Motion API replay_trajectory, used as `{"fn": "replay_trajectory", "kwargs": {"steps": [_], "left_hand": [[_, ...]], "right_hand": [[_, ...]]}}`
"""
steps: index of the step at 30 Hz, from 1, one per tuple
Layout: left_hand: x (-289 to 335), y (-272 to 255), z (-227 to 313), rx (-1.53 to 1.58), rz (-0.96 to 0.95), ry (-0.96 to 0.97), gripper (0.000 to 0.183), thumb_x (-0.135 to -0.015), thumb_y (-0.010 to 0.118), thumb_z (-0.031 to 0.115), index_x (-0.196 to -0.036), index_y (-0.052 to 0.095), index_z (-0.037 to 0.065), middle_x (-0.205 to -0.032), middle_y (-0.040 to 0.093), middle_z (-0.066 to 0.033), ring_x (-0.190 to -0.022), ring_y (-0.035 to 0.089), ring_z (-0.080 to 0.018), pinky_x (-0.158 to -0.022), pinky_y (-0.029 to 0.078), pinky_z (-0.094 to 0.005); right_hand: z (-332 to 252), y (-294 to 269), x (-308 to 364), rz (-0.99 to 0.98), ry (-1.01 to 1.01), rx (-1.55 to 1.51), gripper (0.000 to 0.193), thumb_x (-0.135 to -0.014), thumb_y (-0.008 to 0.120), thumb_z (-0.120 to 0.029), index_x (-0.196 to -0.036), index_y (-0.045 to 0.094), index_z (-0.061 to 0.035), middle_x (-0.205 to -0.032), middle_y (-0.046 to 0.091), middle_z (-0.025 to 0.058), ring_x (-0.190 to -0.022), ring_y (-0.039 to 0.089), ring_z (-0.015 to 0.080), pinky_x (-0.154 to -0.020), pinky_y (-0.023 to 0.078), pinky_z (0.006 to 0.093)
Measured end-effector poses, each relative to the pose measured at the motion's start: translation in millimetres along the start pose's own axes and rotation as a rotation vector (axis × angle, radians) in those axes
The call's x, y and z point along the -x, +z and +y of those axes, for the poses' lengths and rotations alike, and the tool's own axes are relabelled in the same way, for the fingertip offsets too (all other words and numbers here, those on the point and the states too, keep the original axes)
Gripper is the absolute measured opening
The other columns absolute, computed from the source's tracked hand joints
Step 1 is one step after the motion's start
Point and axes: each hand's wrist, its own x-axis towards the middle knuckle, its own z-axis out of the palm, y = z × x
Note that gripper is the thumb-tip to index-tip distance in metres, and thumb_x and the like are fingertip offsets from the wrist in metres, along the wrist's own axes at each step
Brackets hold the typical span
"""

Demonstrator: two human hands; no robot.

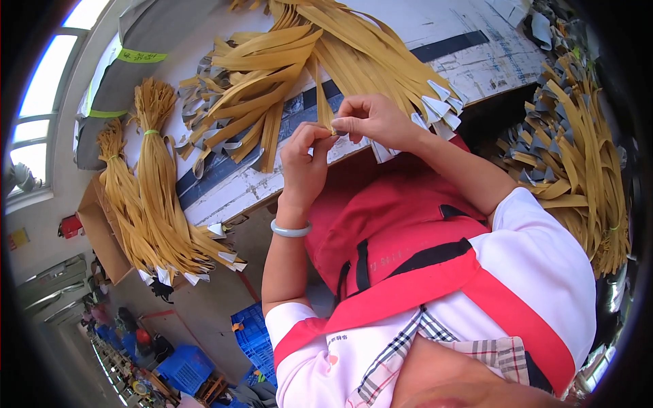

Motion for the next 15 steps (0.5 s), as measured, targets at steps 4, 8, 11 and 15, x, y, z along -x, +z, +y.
{"fn": "replay_trajectory", "kwargs": {"steps": [4, 8, 11, 15], "left_hand": [[12.4, -23.0, 6.5, 0.053, 0.287, -0.118, 0.01, -0.089, 0.058, -0.01, -0.088, 0.057, -0.001, -0.086, 0.064, -0.0094, -0.067, 0.063, -0.0137, -0.058, 0.051, -0.0254], [23.7, -113.6, -29.9, -0.283, 0.812, -0.169, 0.01, -0.096, 0.061, 0.004, -0.104, 0.06, -0.003, -0.097, 0.063, -0.0082, -0.08, 0.061, -0.012, -0.07, 0.052, -0.0232], [43.1, -100.8, -23.4, -0.261, 0.62, -0.27, 0.015, -0.095, 0.063, 0.003, -0.109, 0.062, -0.002, -0.1, 0.063, -0.0077, -0.087, 0.06, -0.0119, -0.074, 0.051, -0.0238], [40.5, 7.4, 8.7, -0.32, 0.046, -0.059, 0.014, -0.084, 0.068, -0.003, -0.097, 0.067, 0.003, -0.102, 0.065, -0.0146, -0.092, 0.064, -0.0305, -0.079, 0.051, -0.0346]], "right_hand": [[0.8, -33.3, 4.1, 0.211, -0.078, 0.043, 0.023, -0.095, 0.067, -0.026, -0.087, 0.063, -0.005, -0.077, 0.061, -0.0017, -0.065, 0.057, 0.0049, -0.059, 0.047, 0.0215], [-22.6, -95.3, 24.0, 0.411, -0.149, 0.235, 0.018, -0.094, 0.067, -0.02, -0.086, 0.063, -0.0045, -0.076, 0.059, -0.0023, -0.067, 0.055, 0.0049, -0.064, 0.046, 0.0206], [-19.6, -81.2, 48.9, 0.205, -0.104, 0.619, 0.018, -0.093, 0.068, -0.018, -0.086, 0.063, -0.0031, -0.077, 0.059, 0.001, -0.069, 0.056, 0.0099, -0.066, 0.046, 0.0252], [-9.9, -58.1, 58.7, 0.098, -0.179, 0.789, 0.017, -0.09, 0.069, -0.017, -0.089, 0.063, -0.001, -0.082, 0.062, 0.0105, -0.074, 0.058, 0.0256, -0.067, 0.047, 0.0335]]}}
